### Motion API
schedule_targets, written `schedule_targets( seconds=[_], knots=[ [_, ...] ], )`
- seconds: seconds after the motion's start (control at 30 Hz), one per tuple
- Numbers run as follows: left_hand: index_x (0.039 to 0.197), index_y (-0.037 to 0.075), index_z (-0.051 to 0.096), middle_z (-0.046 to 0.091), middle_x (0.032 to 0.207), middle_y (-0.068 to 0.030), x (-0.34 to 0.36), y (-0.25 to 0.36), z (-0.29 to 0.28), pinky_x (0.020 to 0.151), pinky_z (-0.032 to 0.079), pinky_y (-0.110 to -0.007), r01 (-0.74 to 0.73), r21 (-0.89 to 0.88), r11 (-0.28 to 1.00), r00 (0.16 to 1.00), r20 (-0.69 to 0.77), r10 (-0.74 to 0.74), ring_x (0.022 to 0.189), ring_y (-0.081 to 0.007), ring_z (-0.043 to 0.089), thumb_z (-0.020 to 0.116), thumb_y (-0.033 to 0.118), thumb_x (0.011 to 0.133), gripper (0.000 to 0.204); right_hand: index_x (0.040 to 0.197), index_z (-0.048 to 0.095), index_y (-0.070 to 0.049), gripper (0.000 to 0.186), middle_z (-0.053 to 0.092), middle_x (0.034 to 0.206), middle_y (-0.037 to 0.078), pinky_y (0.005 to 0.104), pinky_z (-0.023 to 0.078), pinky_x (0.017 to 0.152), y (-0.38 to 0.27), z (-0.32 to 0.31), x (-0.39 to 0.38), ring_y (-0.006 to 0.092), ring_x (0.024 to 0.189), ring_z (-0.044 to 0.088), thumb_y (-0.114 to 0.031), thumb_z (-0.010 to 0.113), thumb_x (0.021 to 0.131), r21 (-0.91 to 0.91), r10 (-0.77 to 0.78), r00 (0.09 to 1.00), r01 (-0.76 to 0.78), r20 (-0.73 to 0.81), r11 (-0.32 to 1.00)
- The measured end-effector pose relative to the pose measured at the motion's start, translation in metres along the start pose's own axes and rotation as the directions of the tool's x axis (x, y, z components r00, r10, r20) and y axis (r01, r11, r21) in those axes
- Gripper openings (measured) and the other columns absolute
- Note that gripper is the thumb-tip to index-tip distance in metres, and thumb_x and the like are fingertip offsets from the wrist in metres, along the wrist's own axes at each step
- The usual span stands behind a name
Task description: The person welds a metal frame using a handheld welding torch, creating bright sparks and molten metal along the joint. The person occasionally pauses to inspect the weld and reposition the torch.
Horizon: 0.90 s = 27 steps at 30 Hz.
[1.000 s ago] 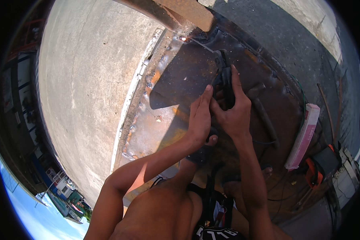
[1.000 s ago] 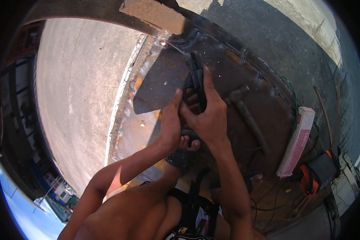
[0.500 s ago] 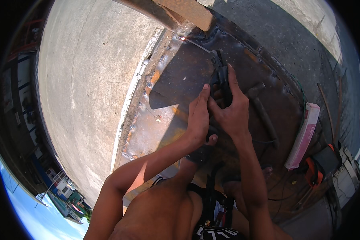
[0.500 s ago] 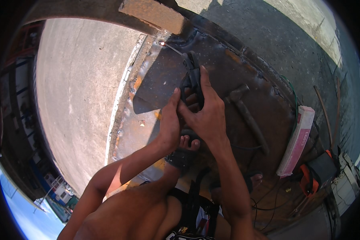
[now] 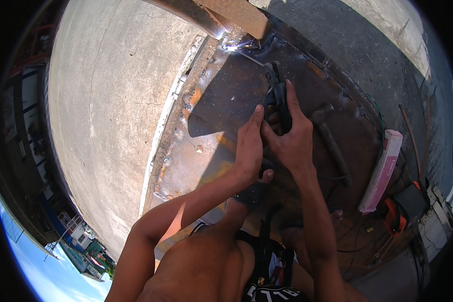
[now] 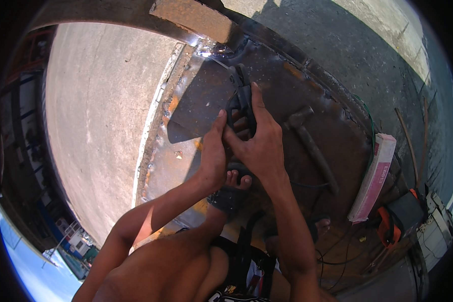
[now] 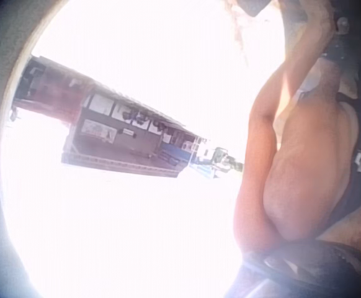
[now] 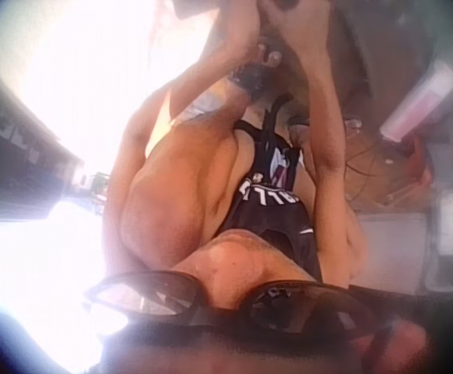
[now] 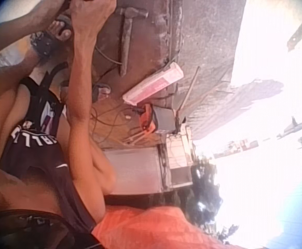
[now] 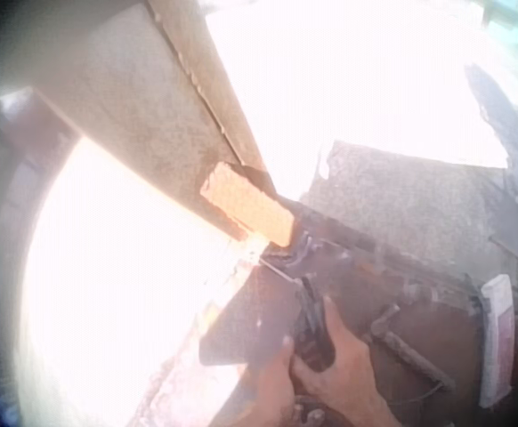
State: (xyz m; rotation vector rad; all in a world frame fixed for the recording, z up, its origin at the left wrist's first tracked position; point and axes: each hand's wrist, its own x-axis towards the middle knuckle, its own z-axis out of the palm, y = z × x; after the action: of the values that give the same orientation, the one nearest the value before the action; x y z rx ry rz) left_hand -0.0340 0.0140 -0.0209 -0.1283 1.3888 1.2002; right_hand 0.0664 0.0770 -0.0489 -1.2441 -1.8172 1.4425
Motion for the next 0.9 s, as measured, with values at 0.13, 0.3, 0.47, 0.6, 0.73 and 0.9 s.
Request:
schedule_targets(
  seconds=[0.13, 0.3, 0.47, 0.6, 0.73, 0.9],
  knots=[
    [0.145, -0.003, 0.063, 0.068, 0.120, -0.0076, 0.000, -0.001, 0.000, 0.102, 0.048, -0.031, 0.047, 0.025, 0.999, 0.996, -0.077, -0.045, 0.110, -0.0162, 0.062, 0.045, 0.052, 0.116, 0.065, 0.164, 0.039, 0.006, 0.096, 0.075, 0.107, 0.021, 0.0400, 0.062, 0.076, -0.001, 0.000, 0.000, 0.0279, 0.088, 0.079, -0.019, 0.087, 0.084, 0.007, 0.014, 1.000, -0.014, 0.013, 1.000],
    [0.136, 0.002, 0.068, 0.059, 0.099, 0.0017, -0.001, 0.003, 0.008, 0.088, 0.046, -0.028, 0.035, -0.035, 0.999, 0.995, -0.095, -0.038, 0.092, -0.0100, 0.054, 0.047, 0.053, 0.115, 0.059, 0.164, 0.039, 0.006, 0.096, 0.074, 0.107, 0.020, 0.0393, 0.063, 0.075, 0.001, 0.000, 0.000, 0.0272, 0.087, 0.079, -0.019, 0.087, 0.085, -0.017, 0.006, 1.000, -0.006, 0.012, 1.000],
    [0.129, 0.003, 0.069, 0.060, 0.098, 0.0019, 0.002, -0.001, 0.003, 0.088, 0.047, -0.029, 0.034, -0.012, 0.999, 0.995, -0.093, -0.035, 0.093, -0.0098, 0.055, 0.049, 0.052, 0.115, 0.055, 0.164, 0.038, 0.005, 0.095, 0.074, 0.107, 0.020, 0.0390, 0.062, 0.074, -0.001, -0.001, 0.001, 0.0260, 0.086, 0.079, -0.019, 0.087, 0.085, 0.007, 0.027, 0.999, -0.027, 0.021, 1.000],
    [0.129, 0.004, 0.069, 0.059, 0.099, 0.0021, 0.004, -0.004, -0.001, 0.086, 0.047, -0.028, 0.040, 0.003, 0.999, 0.996, -0.080, -0.040, 0.090, -0.0092, 0.054, 0.049, 0.052, 0.115, 0.054, 0.164, 0.038, 0.005, 0.095, 0.074, 0.107, 0.019, 0.0383, 0.062, 0.074, -0.005, -0.002, 0.001, 0.0258, 0.087, 0.079, -0.019, 0.086, 0.086, 0.010, 0.043, 0.998, -0.043, 0.036, 0.999],
    [0.131, 0.001, 0.068, 0.062, 0.102, -0.0004, 0.000, 0.000, 0.003, 0.093, 0.049, -0.029, 0.034, 0.010, 0.999, 0.995, -0.094, -0.033, 0.096, -0.0106, 0.059, 0.048, 0.051, 0.116, 0.056, 0.164, 0.038, 0.005, 0.095, 0.075, 0.107, 0.018, 0.0372, 0.063, 0.073, -0.001, -0.001, 0.000, 0.0244, 0.087, 0.079, -0.018, 0.087, 0.086, 0.005, -0.001, 1.000, 0.001, 0.013, 1.000],
    [0.139, -0.004, 0.066, 0.071, 0.119, -0.0089, -0.003, 0.000, 0.001, 0.103, 0.048, -0.030, -0.048, 0.079, 0.996, 0.998, -0.029, 0.050, 0.109, -0.0148, 0.063, 0.046, 0.050, 0.116, 0.062, 0.165, 0.038, 0.004, 0.098, 0.075, 0.100, 0.013, 0.0329, 0.063, 0.068, -0.001, 0.001, -0.003, 0.0193, 0.082, 0.076, -0.012, 0.089, 0.083, 0.036, -0.061, 0.996, 0.064, -0.070, 0.997]
  ],
)
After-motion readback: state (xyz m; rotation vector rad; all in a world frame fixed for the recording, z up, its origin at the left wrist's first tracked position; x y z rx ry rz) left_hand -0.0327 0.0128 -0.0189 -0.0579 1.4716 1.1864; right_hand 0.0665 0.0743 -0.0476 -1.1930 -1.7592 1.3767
